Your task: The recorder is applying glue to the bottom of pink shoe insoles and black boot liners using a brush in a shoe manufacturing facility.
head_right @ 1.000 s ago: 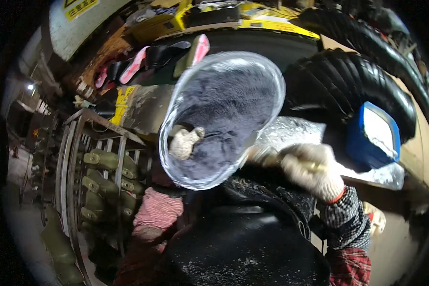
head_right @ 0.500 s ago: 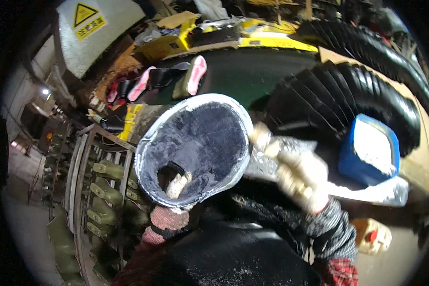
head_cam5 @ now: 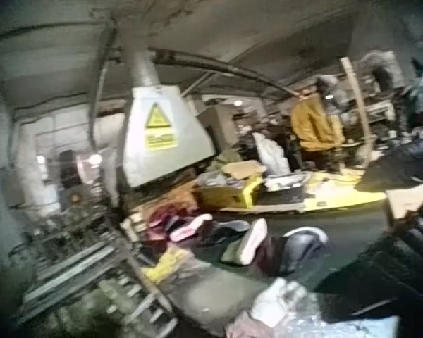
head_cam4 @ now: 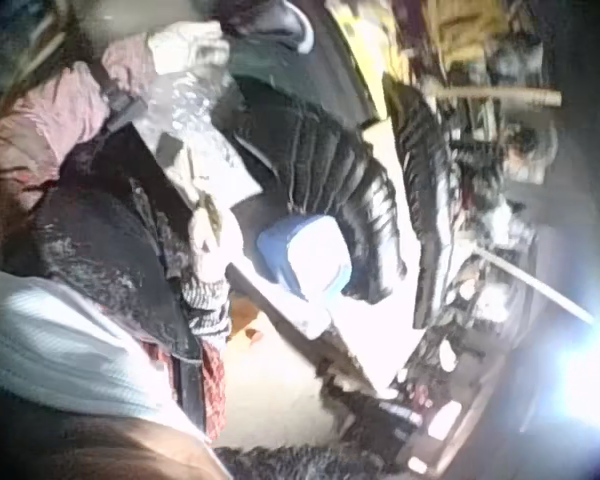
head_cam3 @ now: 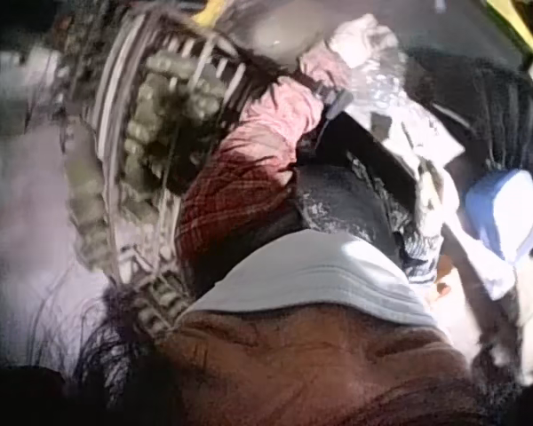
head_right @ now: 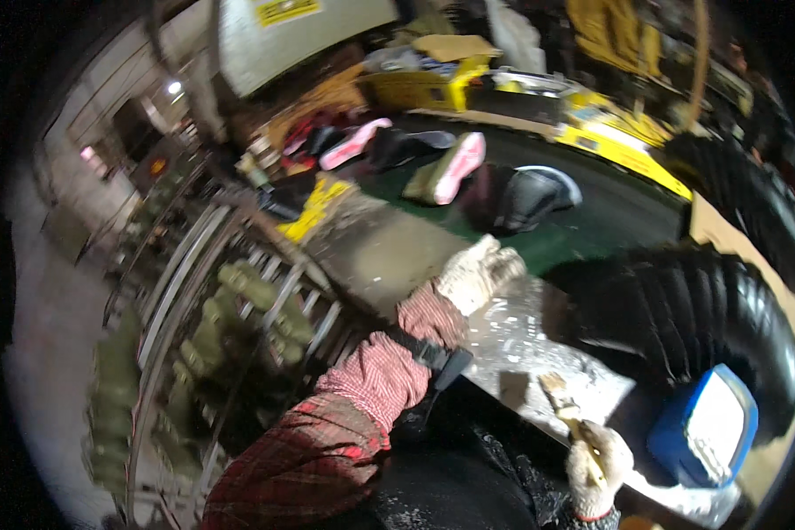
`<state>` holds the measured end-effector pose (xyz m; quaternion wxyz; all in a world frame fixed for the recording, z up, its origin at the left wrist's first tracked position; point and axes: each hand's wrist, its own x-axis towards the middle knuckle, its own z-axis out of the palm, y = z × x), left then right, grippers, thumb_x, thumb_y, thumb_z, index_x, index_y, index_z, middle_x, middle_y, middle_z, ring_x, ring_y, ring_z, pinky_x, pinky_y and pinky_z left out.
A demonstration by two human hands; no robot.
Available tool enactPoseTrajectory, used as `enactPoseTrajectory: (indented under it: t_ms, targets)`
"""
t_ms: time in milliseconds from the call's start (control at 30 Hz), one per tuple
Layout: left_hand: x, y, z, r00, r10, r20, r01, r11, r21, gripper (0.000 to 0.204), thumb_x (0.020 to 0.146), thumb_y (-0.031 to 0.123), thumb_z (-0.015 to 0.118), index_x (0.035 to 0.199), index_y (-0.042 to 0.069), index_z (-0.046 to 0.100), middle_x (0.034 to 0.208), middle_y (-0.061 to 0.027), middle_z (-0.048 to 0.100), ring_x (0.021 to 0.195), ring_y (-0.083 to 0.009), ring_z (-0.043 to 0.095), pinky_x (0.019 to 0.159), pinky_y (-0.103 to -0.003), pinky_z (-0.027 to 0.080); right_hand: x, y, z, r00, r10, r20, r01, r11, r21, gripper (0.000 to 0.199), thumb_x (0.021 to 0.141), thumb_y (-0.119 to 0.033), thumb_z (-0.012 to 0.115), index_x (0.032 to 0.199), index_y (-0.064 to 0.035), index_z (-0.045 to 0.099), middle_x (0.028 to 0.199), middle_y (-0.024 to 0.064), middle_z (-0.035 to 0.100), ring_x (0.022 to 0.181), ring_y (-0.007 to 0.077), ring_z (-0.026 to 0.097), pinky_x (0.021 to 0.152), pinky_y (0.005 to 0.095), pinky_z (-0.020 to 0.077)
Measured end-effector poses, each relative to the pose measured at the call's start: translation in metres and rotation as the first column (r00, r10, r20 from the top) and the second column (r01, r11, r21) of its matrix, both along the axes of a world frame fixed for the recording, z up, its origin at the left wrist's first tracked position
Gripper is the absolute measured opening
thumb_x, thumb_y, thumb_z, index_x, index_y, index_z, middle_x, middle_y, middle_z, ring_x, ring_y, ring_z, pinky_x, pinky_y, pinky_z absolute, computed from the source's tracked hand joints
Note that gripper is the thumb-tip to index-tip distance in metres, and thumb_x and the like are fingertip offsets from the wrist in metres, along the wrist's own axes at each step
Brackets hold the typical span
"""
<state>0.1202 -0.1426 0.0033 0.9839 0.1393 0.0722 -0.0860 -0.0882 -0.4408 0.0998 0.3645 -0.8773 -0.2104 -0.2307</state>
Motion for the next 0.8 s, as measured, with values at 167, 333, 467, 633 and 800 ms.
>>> enactPoseTrajectory:
  t_ms: [167, 333, 467, 633, 800]
  targets:
    - [-0.076, 0.022, 0.051, 0.938, 0.160, 0.308, -0.234, 0.947, 0.221, 0.030, 0.102, 0.021, 0.042, 0.124, 0.003, 0.055, 0.116, -0.0183, 0.061, 0.098, -0.0338, 0.063, 0.092, -0.048, 0.052, -0.035, -0.036, 0.004, 0.946, -0.102, -0.307, 0.188, 0.946, 0.264, 0.028, 0.093, -0.017, 0.063, 0.106, 0.0064, 0.059, 0.091, 0.0128, 0.065, 0.075, 0.0172, 0.063, 0.071, 0.0284, 0.0515]
    - [-0.161, 0.213, 0.111, -0.220, 0.101, 0.970, -0.224, -0.973, 0.051, 0.033, 0.096, 0.026, 0.050, 0.102, -0.002, 0.065, 0.095, -0.0155, 0.066, 0.077, -0.0232, 0.063, 0.071, -0.037, 0.054, -0.041, -0.054, -0.004, 0.938, -0.205, -0.279, 0.319, 0.823, 0.470, 0.027, 0.094, -0.017, 0.060, 0.111, 0.0041, 0.059, 0.100, 0.0121, 0.064, 0.088, 0.0162, 0.061, 0.077, 0.0270, 0.0494]
    - [-0.180, 0.240, 0.141, -0.202, 0.563, 0.801, -0.487, -0.768, 0.417, 0.037, 0.093, 0.028, 0.061, 0.119, 0.002, 0.063, 0.105, -0.0150, 0.069, 0.083, -0.0216, 0.066, 0.074, -0.038, 0.055, -0.036, -0.053, 0.013, 0.877, -0.245, -0.414, 0.372, 0.891, 0.261, 0.026, 0.095, -0.015, 0.058, 0.113, 0.0039, 0.059, 0.102, 0.0106, 0.063, 0.090, 0.0134, 0.058, 0.077, 0.0252, 0.0468]
    - [-0.156, 0.307, 0.096, 0.532, 0.577, 0.619, -0.349, -0.517, 0.782, 0.054, 0.084, 0.032, 0.074, 0.125, 0.002, 0.059, 0.107, -0.0078, 0.067, 0.089, -0.0159, 0.062, 0.077, -0.031, 0.051, -0.031, -0.061, 0.002, 0.863, -0.235, -0.447, 0.331, 0.932, 0.147, 0.021, 0.093, -0.009, 0.058, 0.110, 0.0039, 0.059, 0.095, 0.0066, 0.061, 0.076, 0.0093, 0.053, 0.069, 0.0219, 0.0431]
    - [-0.233, 0.333, 0.082, 0.453, 0.584, 0.673, -0.398, -0.543, 0.739, 0.035, 0.092, 0.019, 0.061, 0.121, -0.001, 0.059, 0.105, -0.0113, 0.065, 0.090, -0.0206, 0.062, 0.079, -0.033, 0.051, -0.015, -0.063, 0.003, 0.864, -0.127, -0.486, 0.284, 0.922, 0.262, 0.019, 0.092, -0.008, 0.058, 0.108, 0.0026, 0.060, 0.085, 0.0054, 0.061, 0.067, 0.0090, 0.052, 0.060, 0.0222, 0.0425]
